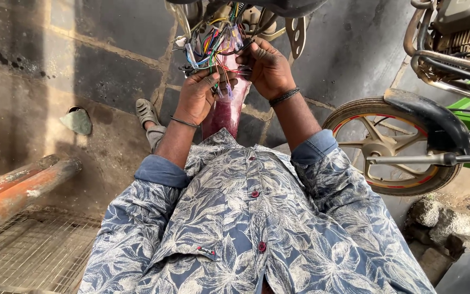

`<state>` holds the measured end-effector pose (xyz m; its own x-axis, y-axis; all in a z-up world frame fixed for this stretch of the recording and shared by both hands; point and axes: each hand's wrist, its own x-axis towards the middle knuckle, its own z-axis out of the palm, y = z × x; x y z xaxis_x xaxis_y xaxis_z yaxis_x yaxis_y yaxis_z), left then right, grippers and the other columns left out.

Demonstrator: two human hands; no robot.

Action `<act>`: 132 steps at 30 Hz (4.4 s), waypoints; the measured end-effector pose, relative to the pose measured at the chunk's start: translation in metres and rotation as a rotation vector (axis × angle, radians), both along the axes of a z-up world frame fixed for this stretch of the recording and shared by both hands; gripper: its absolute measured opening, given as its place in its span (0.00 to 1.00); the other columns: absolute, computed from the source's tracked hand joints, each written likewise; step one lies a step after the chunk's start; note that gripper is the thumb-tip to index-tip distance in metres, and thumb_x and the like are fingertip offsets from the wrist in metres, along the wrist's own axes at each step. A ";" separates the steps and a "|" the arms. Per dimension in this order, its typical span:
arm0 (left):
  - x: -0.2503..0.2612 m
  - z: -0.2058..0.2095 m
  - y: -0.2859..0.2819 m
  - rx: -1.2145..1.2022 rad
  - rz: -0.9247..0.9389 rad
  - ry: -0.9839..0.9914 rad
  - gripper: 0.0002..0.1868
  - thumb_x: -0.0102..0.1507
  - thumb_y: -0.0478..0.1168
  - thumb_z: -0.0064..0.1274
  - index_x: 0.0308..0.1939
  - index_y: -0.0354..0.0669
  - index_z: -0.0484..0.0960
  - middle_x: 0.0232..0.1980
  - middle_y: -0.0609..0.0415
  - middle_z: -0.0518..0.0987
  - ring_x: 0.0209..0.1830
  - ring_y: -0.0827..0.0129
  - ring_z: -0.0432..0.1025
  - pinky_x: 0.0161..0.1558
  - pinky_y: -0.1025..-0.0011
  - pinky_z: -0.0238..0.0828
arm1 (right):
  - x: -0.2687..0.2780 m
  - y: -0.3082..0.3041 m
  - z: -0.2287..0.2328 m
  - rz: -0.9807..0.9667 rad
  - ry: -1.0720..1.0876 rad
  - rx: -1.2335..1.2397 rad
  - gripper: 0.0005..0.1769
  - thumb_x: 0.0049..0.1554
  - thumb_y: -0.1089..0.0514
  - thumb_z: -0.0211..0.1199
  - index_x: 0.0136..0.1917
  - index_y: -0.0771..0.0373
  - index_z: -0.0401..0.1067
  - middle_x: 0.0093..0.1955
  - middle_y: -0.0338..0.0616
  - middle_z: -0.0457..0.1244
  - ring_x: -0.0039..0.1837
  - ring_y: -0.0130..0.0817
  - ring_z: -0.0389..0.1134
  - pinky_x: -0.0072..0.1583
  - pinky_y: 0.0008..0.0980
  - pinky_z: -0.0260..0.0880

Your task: Repairing or connecting the wiring harness behind a motorcycle's headlight.

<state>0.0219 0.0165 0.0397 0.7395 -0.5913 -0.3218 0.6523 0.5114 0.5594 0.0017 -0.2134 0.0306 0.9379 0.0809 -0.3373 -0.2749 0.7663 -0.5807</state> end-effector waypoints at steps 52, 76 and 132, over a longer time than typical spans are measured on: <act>0.001 -0.016 0.000 0.381 0.014 -0.102 0.10 0.61 0.41 0.69 0.41 0.41 0.87 0.33 0.61 0.81 0.30 0.77 0.73 0.33 0.74 0.71 | -0.042 0.008 -0.011 -0.110 0.059 0.097 0.11 0.65 0.65 0.62 0.61 0.64 0.72 0.50 0.45 0.70 0.54 0.34 0.73 0.59 0.35 0.75; -0.031 0.088 -0.005 1.500 0.041 -1.231 0.12 0.64 0.43 0.64 0.48 0.42 0.85 0.47 0.49 0.83 0.44 0.55 0.78 0.45 0.60 0.74 | 0.007 0.043 -0.028 -0.229 -0.069 0.308 0.05 0.70 0.57 0.58 0.51 0.58 0.67 0.38 0.37 0.59 0.45 0.34 0.63 0.54 0.37 0.67; 0.095 0.086 -0.060 0.805 -0.172 -0.647 0.09 0.66 0.40 0.60 0.43 0.36 0.87 0.30 0.60 0.82 0.21 0.85 0.67 0.24 0.82 0.66 | -0.030 0.049 0.008 -0.018 0.150 0.145 0.10 0.66 0.69 0.52 0.60 0.70 0.68 0.59 0.57 0.69 0.60 0.47 0.74 0.61 0.41 0.77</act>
<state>0.1165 -0.0433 0.1258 0.8371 -0.4916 -0.2400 0.1357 -0.2384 0.9616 -0.0279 -0.1640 0.0390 0.8798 0.1223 -0.4593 -0.3356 0.8442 -0.4180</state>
